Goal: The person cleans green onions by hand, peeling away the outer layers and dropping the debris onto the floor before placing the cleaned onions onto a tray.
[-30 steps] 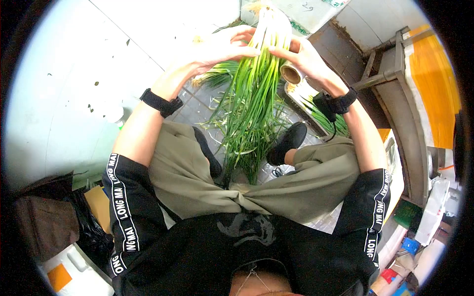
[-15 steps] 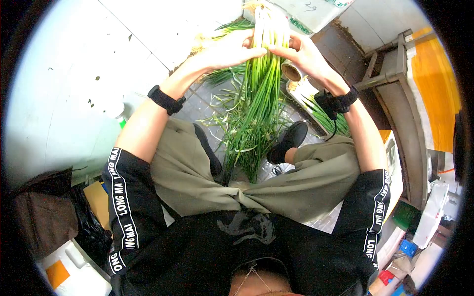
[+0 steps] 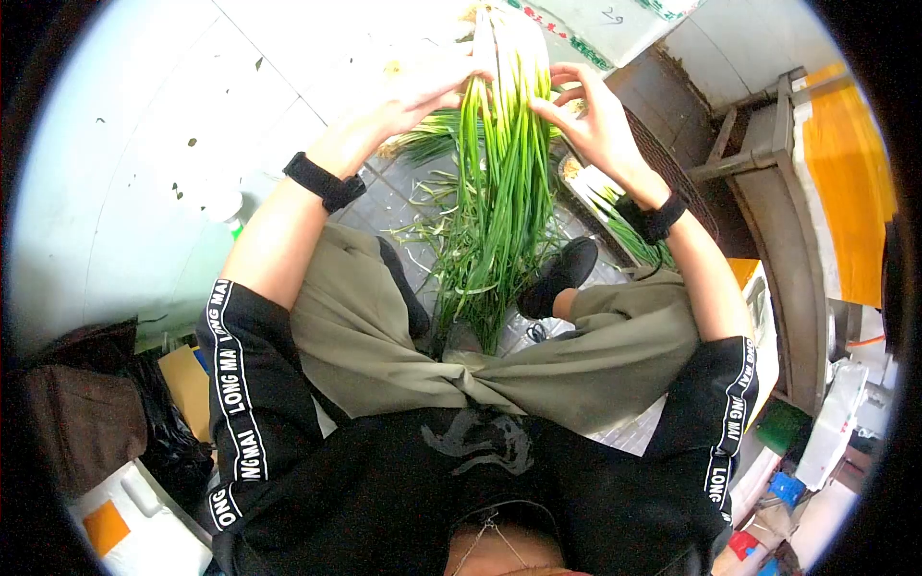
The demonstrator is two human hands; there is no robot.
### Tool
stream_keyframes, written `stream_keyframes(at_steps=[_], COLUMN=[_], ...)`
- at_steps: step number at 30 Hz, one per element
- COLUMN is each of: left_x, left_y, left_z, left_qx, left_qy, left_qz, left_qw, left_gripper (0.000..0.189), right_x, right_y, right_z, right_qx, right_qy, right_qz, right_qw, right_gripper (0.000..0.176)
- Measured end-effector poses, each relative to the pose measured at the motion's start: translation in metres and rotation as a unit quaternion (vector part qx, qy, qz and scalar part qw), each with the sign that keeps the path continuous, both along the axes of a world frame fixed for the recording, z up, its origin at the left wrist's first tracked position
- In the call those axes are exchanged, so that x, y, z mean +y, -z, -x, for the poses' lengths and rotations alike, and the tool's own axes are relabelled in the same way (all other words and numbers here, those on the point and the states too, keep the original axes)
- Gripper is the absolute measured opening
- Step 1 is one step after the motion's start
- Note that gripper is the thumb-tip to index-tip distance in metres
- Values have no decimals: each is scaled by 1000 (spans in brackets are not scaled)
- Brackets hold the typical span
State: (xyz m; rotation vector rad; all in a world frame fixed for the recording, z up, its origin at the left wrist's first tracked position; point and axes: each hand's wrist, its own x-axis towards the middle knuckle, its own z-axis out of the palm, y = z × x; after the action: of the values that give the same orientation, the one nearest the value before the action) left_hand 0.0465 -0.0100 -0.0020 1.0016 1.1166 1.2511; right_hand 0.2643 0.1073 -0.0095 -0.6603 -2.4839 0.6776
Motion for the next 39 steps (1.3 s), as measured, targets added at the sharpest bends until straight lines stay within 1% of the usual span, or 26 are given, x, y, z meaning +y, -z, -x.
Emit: stream_keyframes(at_steps=[1,2,4,5,7,8,10,12,13,16,20,23,25,26,28,32,34,37,39], left_x=[-1,-4,-7,-5,3,3,-1,-4,-4,7,2,4,1,2,5,5,6,6,1], left_y=[-1,0,2,4,10,6,-4,-7,-8,11,7,10,6,7,9,12,13,16,3], left_z=[-1,0,1,1,-1,-4,-8,-9,-9,-7,-8,-10,-12,-10,-5,-6,-7,-10,-7], left_qx=[-12,-13,6,4,-45,-46,30,39,48,42,60,44,23,22,78,48,38,11,31], left_qy=[-43,-45,-40,-43,-57,-56,-81,-75,-69,-66,-58,-67,-71,-71,-56,-51,-64,-81,-76], left_qz=[8,8,-50,-50,-24,-23,19,18,17,12,4,-1,-14,-15,12,4,0,0,9], left_qw=[999,999,998,998,997,997,996,996,996,997,996,997,997,997,995,998,997,997,997], left_gripper=[8,8,6,6,9,9,13,14,16,17,16,16,15,15,15,15,15,15,15], right_x=[-3,-9,-23,-28,-37,-41,-46,-46,-45,-43,-42,-39,-38,-38,-38,-38,-35,-29,-29], right_y=[3,-1,-12,-12,-10,-9,-8,-6,-3,-2,-1,1,2,1,-1,-1,-3,-1,2], right_z=[-1,-1,0,3,6,9,13,17,18,20,23,23,22,23,24,22,20,17,15], right_qx=[39,38,-14,-15,-21,-22,-29,-46,-67,-69,-62,-79,-84,-84,-65,-48,-18,-23,-33], right_qy=[-7,-9,-4,-34,-65,-78,-80,-74,-71,-90,-101,-134,-156,-156,-146,-113,-95,-109,-115], right_qz=[-80,-80,-161,-173,-163,-166,-181,-239,-242,-274,-288,-302,-340,-340,-323,-278,-229,-215,-212], right_qw=[996,996,987,984,984,983,980,967,965,955,950,941,924,924,933,953,969,970,970], right_gripper=[45,45,30,20,19,18,20,23,23,21,18,15,14,14,14,14,14,11,10])
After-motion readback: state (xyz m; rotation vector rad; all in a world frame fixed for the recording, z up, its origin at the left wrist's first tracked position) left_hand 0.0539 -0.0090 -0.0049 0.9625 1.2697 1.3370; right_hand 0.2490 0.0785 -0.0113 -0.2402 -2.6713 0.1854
